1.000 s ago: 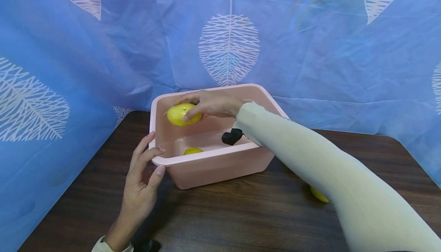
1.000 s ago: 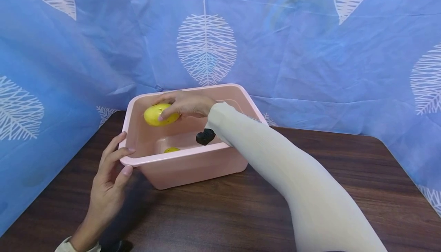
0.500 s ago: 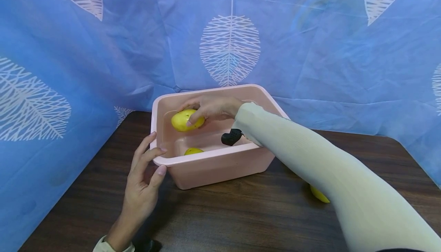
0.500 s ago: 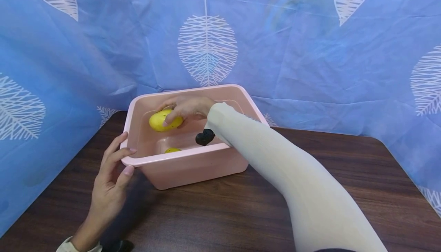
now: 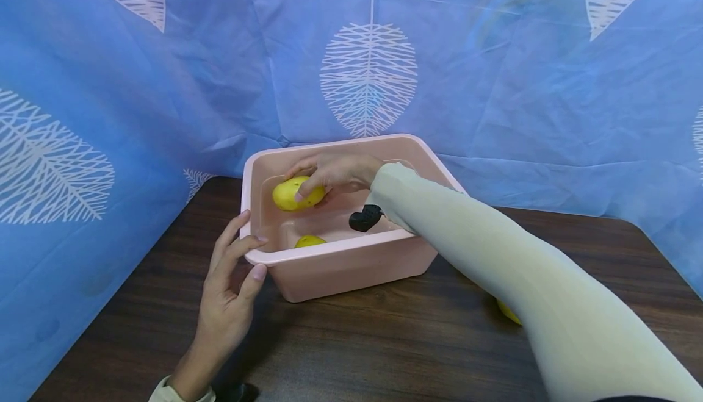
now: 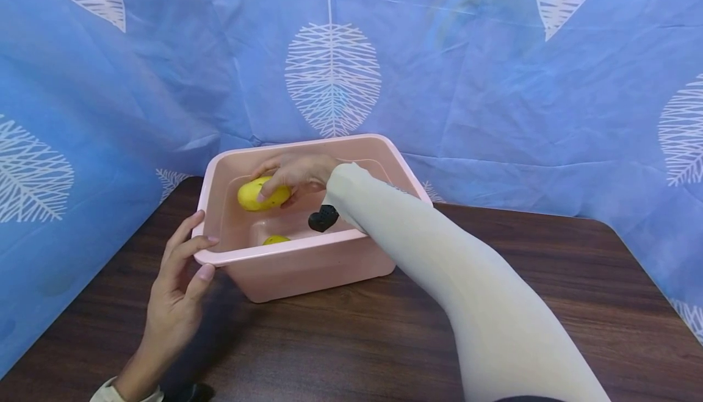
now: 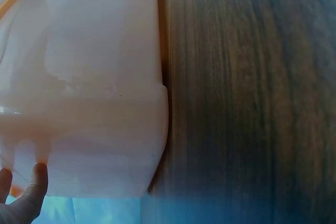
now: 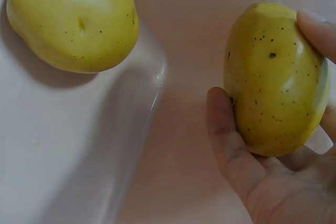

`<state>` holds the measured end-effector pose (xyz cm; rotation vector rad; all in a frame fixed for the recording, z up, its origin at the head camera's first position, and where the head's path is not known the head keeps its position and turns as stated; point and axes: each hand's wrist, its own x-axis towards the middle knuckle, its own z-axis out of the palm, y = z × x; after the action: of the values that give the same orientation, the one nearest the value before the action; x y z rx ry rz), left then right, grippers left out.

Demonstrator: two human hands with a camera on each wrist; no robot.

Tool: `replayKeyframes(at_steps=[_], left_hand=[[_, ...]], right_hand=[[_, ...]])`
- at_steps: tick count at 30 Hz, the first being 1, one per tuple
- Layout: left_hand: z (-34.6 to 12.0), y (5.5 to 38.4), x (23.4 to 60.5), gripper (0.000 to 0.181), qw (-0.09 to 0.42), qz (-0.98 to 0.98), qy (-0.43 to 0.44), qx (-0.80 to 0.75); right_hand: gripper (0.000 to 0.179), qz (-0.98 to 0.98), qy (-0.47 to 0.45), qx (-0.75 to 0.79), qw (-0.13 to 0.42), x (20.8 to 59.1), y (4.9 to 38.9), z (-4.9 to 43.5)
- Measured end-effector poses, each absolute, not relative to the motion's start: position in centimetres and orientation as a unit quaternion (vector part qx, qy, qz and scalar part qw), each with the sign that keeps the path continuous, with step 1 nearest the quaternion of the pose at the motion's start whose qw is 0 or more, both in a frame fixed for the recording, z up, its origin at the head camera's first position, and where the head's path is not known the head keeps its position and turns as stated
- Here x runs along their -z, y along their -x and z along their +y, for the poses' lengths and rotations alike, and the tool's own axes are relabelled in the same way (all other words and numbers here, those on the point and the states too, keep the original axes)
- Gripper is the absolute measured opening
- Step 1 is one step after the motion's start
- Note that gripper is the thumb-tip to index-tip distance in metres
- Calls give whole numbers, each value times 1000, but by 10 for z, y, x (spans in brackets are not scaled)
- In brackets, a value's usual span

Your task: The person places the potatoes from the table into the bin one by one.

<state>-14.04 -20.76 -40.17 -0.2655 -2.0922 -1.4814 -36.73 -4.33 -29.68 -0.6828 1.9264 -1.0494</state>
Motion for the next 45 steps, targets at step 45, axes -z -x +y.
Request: replayKeyframes(at_steps=[45], left_hand=[[-206,141,402,34,285,-777,107,551]], right_hand=[[48,774,259,409,408,301,367,-37]])
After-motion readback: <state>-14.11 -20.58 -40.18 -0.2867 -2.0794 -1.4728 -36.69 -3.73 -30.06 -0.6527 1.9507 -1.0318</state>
